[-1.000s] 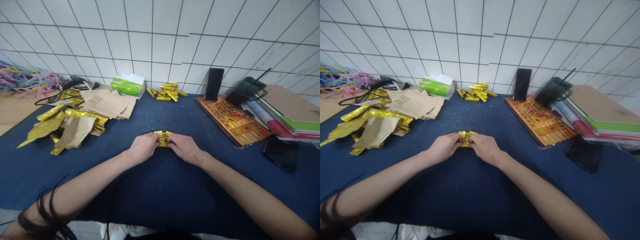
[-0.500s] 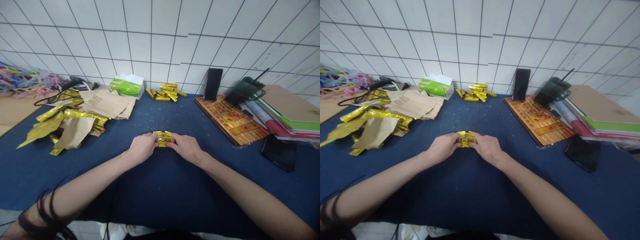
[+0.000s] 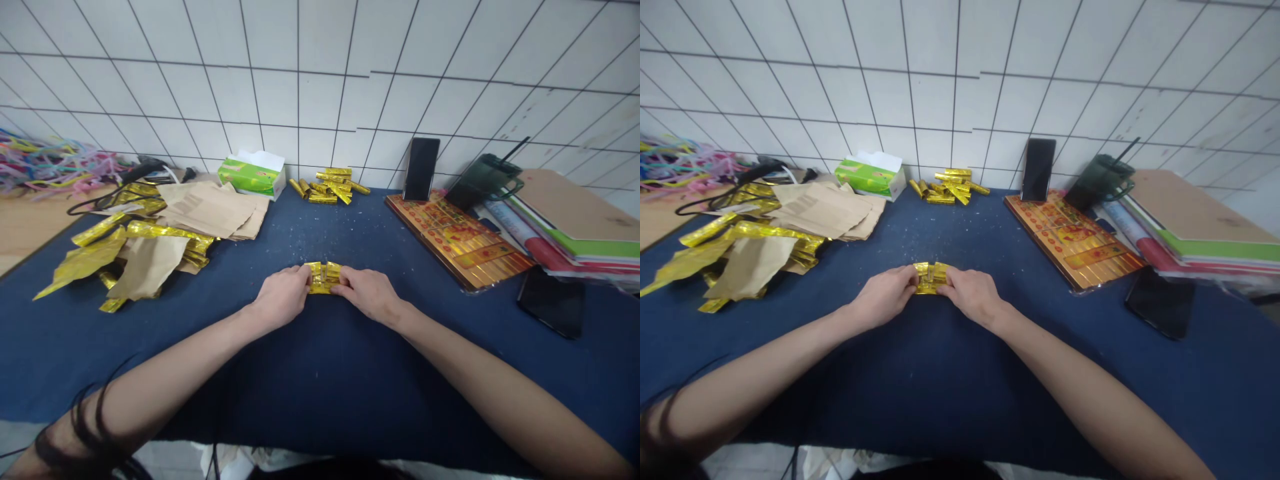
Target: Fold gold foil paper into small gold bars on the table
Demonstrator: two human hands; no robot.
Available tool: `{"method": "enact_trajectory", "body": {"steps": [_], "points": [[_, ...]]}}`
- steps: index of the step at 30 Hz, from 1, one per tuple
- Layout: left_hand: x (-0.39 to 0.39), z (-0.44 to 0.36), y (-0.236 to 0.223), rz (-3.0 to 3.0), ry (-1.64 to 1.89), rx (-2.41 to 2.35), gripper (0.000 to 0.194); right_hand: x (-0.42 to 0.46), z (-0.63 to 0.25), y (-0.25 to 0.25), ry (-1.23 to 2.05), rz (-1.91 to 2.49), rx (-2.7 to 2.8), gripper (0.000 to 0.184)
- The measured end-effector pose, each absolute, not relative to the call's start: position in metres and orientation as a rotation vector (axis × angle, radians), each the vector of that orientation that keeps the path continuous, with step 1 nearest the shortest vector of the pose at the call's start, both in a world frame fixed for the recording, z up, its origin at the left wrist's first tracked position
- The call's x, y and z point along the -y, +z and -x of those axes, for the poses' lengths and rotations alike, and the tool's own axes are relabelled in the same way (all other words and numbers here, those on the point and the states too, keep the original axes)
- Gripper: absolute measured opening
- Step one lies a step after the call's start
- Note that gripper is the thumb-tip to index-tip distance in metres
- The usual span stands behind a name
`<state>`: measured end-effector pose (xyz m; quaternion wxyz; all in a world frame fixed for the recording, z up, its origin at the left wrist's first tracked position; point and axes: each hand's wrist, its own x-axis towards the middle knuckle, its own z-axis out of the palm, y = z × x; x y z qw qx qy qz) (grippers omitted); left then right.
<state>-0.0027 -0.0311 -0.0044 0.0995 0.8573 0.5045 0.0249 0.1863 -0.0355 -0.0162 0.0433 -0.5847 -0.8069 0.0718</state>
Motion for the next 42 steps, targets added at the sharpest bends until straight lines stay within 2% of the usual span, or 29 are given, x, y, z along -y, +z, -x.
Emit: {"method": "enact_trajectory", "body": {"steps": [9, 12, 15, 22, 26, 28, 33, 42], "points": [[0.028, 0.003, 0.0, -2.558, -0.15, -1.574, 0.014, 0.037, -0.184, -0.011, 0.181, 1.831, 2.502, 0.025], [0.034, 0.001, -0.002, -2.745, -0.069, -1.544, 0.016, 0.037, -0.183, -0.009, 0.176, 1.852, 2.522, 0.026], [0.041, 0.0, -0.004, -2.937, 0.027, -1.388, 0.025, 0.037, -0.183, -0.01, 0.177, 1.855, 2.535, 0.025], [0.053, -0.002, -0.015, -2.928, 0.123, -1.055, 0.032, 0.039, -0.184, -0.013, 0.142, 1.843, 2.53, 0.025], [0.059, -0.003, -0.021, -2.93, 0.15, -1.081, 0.053, 0.044, -0.183, -0.015, -0.031, 1.725, 2.46, 0.025], [0.06, -0.003, -0.022, -2.943, 0.129, -1.09, 0.057, 0.047, -0.183, -0.017, -0.145, 1.594, 2.458, 0.023], [0.058, -0.002, -0.022, -2.952, 0.125, -1.069, 0.059, 0.047, -0.186, -0.026, -0.145, 1.309, 2.53, 0.027], [0.057, 0.0, -0.024, -2.927, 0.186, -1.009, 0.059, 0.049, -0.189, -0.025, -0.124, 1.3, 2.635, 0.035]]}}
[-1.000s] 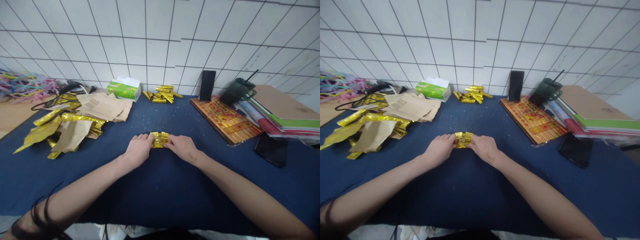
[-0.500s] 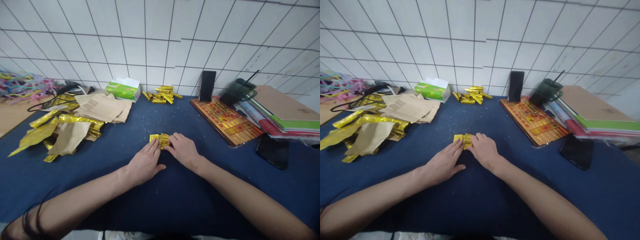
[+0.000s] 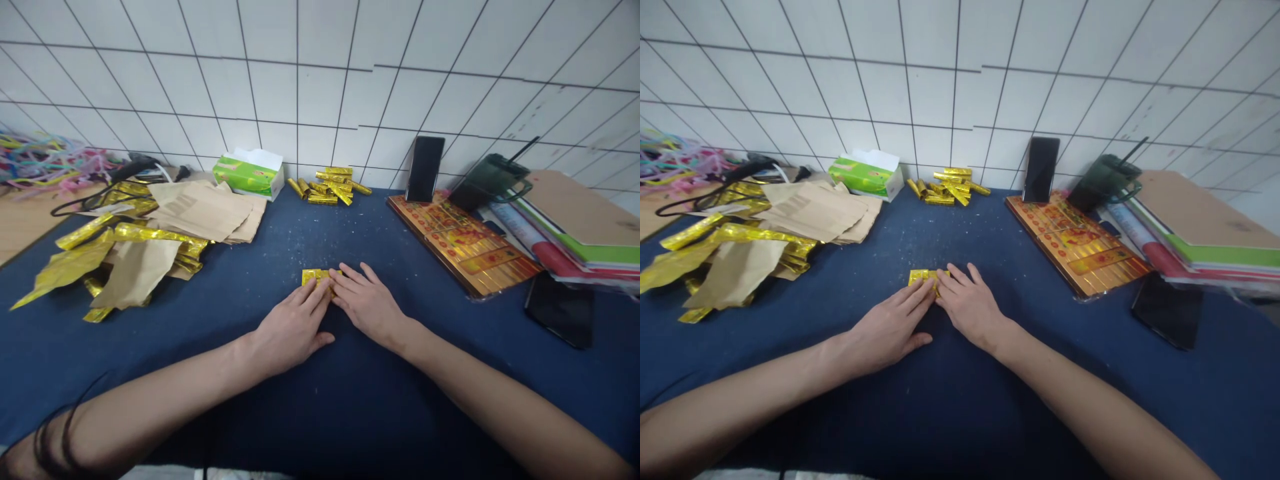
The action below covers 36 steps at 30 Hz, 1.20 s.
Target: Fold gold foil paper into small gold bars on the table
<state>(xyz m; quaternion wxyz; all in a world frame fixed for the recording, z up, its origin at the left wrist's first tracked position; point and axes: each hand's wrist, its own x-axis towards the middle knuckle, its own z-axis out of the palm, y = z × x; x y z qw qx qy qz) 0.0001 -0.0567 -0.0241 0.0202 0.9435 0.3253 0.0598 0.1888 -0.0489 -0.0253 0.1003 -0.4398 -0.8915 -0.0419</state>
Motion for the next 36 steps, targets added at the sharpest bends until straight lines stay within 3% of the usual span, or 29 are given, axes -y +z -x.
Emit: {"method": "enact_trajectory", "body": {"steps": [3, 8, 11, 22, 36], "points": [[0.056, 0.001, -0.024, -2.918, 0.171, -0.994, 0.061, 0.05, -0.19, -0.024, -0.086, 1.312, 2.699, 0.039], [0.057, 0.003, -0.022, -2.873, 0.141, -0.962, 0.077, 0.055, -0.196, -0.028, 0.013, 1.282, 2.783, 0.069], [0.058, 0.004, -0.023, -2.875, 0.127, -0.936, 0.084, 0.056, -0.199, -0.029, 0.045, 1.286, 2.81, 0.076], [0.056, 0.007, -0.027, -2.871, 0.107, -0.907, 0.091, 0.06, -0.207, -0.028, 0.044, 1.45, 2.819, 0.079], [0.056, 0.006, -0.022, -2.849, 0.08, -0.906, 0.09, 0.075, -0.207, -0.026, 0.127, 1.247, 2.838, 0.068]]}}
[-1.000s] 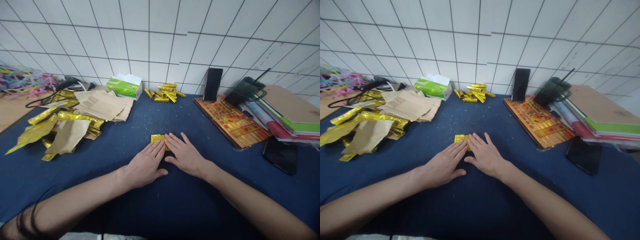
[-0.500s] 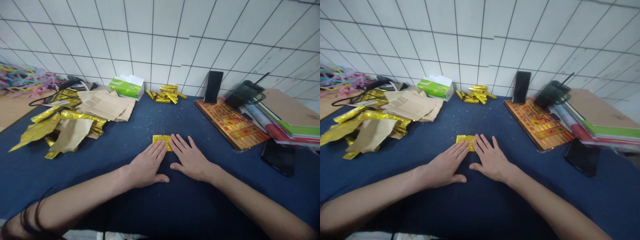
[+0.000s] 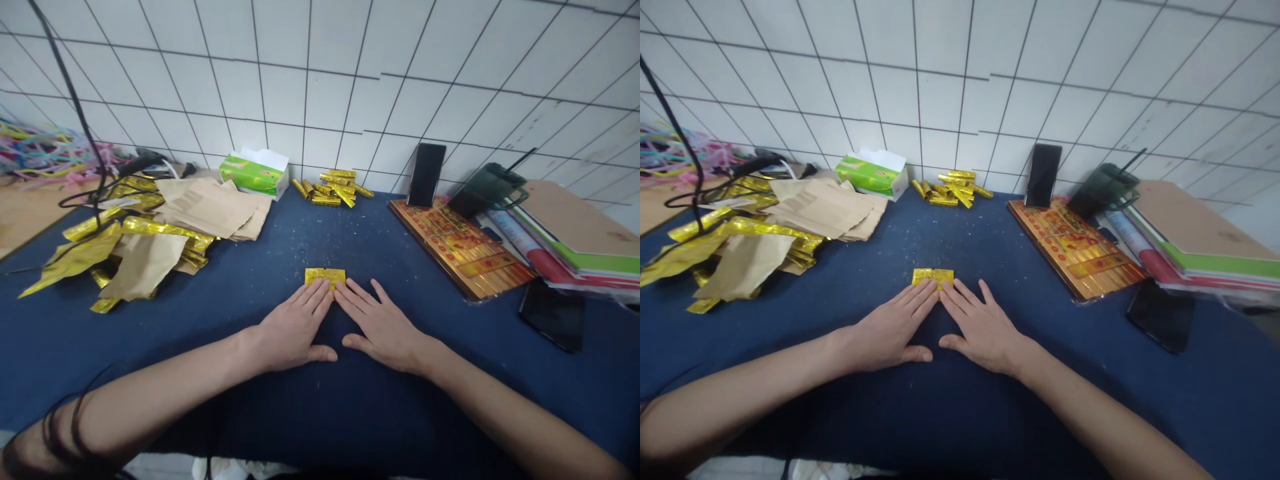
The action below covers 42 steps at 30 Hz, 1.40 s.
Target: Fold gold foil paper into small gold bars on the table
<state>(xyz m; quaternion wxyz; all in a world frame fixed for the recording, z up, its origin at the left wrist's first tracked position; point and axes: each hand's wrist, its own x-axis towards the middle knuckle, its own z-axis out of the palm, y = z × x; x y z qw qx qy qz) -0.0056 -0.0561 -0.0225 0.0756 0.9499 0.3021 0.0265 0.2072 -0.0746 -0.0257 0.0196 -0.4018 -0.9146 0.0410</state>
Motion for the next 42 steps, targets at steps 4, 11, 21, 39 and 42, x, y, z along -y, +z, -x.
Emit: {"method": "enact_trajectory", "body": {"steps": [4, 11, 21, 39, 42], "points": [[0.056, 0.007, -0.025, -2.857, 0.091, -0.902, 0.09, 0.069, -0.208, -0.023, 0.065, 1.249, 2.762, 0.046], [0.055, 0.008, -0.026, -2.873, 0.132, -0.896, 0.089, 0.067, -0.204, -0.022, -0.1, 1.164, 2.546, 0.024], [0.046, 0.005, -0.021, -2.855, 0.186, -0.909, 0.062, 0.053, -0.195, -0.01, 0.008, 1.199, 2.616, 0.013], [0.036, 0.003, -0.013, -2.807, 0.316, -0.896, 0.034, 0.041, -0.191, -0.026, -0.184, 1.111, 2.587, 0.02], [0.036, 0.003, -0.017, -2.785, 0.364, -0.905, 0.032, 0.039, -0.191, -0.025, -0.165, 1.141, 2.578, 0.018]]}}
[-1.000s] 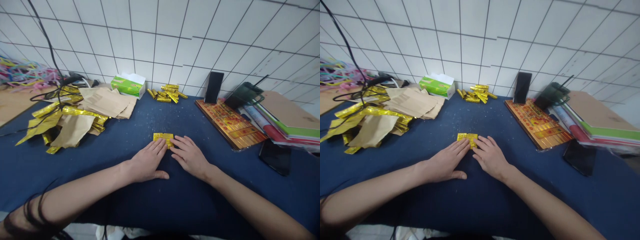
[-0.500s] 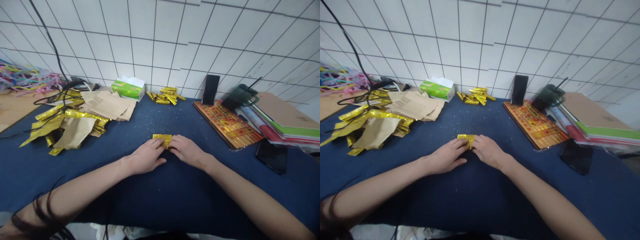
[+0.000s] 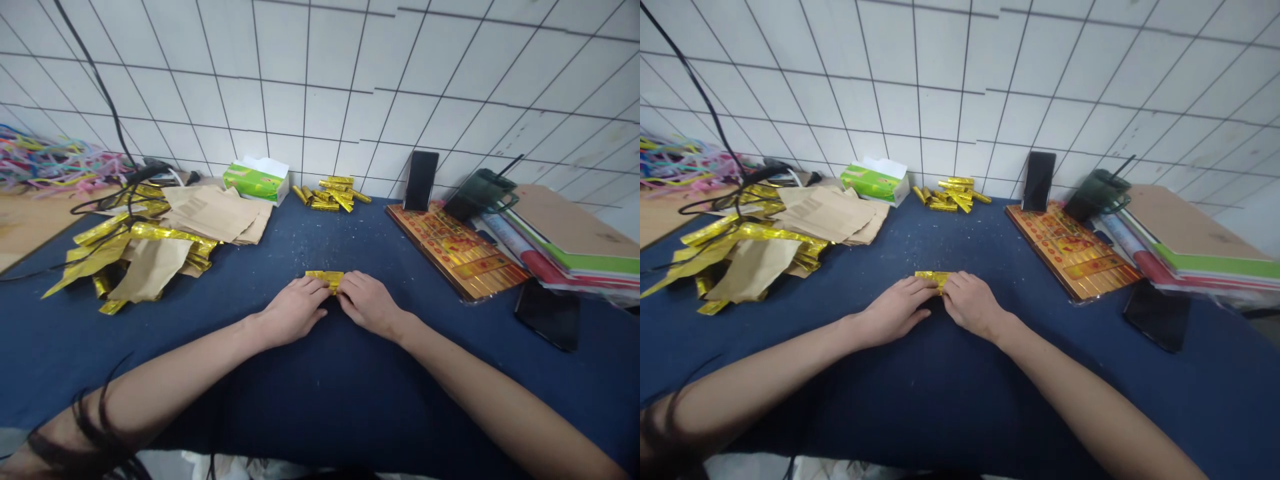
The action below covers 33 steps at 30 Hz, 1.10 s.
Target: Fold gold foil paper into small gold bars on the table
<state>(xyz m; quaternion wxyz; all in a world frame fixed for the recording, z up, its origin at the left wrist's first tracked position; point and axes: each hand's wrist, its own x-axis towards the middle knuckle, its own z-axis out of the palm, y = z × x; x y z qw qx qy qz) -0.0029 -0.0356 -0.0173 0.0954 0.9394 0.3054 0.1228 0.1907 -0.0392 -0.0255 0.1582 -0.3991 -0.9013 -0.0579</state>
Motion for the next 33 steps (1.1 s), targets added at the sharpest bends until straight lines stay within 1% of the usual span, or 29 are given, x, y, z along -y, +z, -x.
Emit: {"method": "enact_trajectory", "body": {"steps": [5, 8, 15, 25, 27, 29, 33], "points": [[0.036, 0.002, -0.025, -2.771, 0.502, -1.032, 0.027, 0.04, -0.191, -0.026, -0.176, 1.102, 2.608, 0.018], [0.035, 0.002, -0.026, -2.789, 0.528, -1.094, 0.023, 0.041, -0.191, -0.027, -0.164, 1.097, 2.586, 0.018], [0.032, 0.007, -0.024, -2.91, 0.441, -1.096, 0.02, 0.039, -0.195, -0.027, -0.168, 1.05, 2.597, 0.021], [0.045, 0.005, -0.021, -3.077, 0.383, -0.945, 0.024, 0.029, -0.208, -0.029, -0.22, 1.012, 2.571, 0.024], [0.052, 0.002, -0.02, -3.063, 0.322, -0.934, 0.027, 0.03, -0.21, -0.028, -0.215, 1.045, 2.571, 0.025], [0.059, -0.001, -0.019, -3.037, 0.271, -0.921, 0.034, 0.032, -0.21, -0.026, -0.21, 1.084, 2.569, 0.024], [0.06, -0.001, -0.017, -2.986, 0.292, -0.854, 0.049, 0.035, -0.21, -0.022, -0.2, 1.163, 2.564, 0.023]]}}
